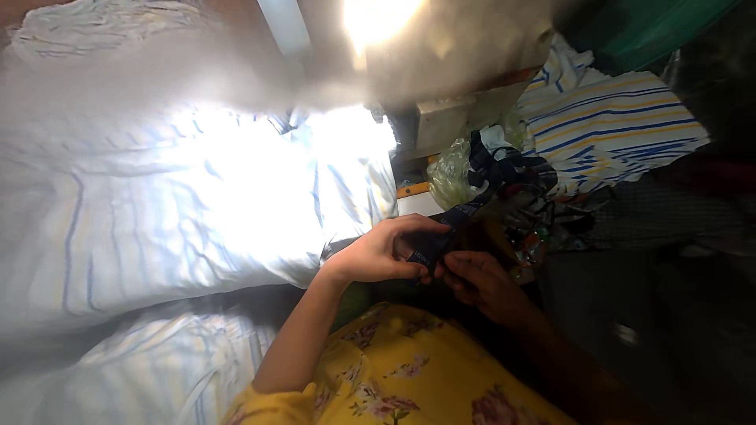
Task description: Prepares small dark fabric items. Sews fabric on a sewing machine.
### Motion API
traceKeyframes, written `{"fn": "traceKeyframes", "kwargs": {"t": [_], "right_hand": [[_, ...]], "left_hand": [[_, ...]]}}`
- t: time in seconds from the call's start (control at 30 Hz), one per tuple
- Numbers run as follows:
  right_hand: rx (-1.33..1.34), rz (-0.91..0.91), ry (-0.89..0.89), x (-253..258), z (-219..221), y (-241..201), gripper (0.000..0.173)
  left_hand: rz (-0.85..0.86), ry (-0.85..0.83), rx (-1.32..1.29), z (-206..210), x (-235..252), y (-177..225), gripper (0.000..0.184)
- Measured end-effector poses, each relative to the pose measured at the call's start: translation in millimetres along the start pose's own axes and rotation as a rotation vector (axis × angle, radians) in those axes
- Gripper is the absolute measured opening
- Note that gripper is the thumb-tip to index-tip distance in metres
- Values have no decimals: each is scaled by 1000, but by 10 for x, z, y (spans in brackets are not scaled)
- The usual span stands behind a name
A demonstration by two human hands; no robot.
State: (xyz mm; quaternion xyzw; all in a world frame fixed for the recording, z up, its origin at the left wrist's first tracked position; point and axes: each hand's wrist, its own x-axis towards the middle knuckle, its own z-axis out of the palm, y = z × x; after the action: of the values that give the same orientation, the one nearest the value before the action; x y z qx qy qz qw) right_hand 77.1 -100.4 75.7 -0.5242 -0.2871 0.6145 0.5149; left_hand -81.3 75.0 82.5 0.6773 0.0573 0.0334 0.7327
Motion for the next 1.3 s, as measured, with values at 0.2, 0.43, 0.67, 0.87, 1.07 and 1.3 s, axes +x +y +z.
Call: {"fn": "traceKeyframes", "kwargs": {"t": [0.2, 0.43, 0.67, 0.87, 1.07, 1.3], "right_hand": [[2, -20, 9, 4, -2, 12, 30], [-19, -24, 17, 23, -4, 20, 31], [-6, -30, -1, 80, 28, 5, 31], [7, -40, 0, 96, 30, 24, 32], [28, -38, 13, 87, 27, 39, 33], [-4, -50, 22, 93, 34, 54, 34]], "left_hand": [[-11, 9, 11, 8, 2, 17, 58], [-9, 24, 13, 10, -10, 49, 57], [-1, 5, 14, 51, -19, 54, 58], [-5, 16, 34, 51, -28, 63, 59], [-1, 13, 32, 55, -16, 64, 60], [5, 36, 40, 75, -29, 54, 60]]}}
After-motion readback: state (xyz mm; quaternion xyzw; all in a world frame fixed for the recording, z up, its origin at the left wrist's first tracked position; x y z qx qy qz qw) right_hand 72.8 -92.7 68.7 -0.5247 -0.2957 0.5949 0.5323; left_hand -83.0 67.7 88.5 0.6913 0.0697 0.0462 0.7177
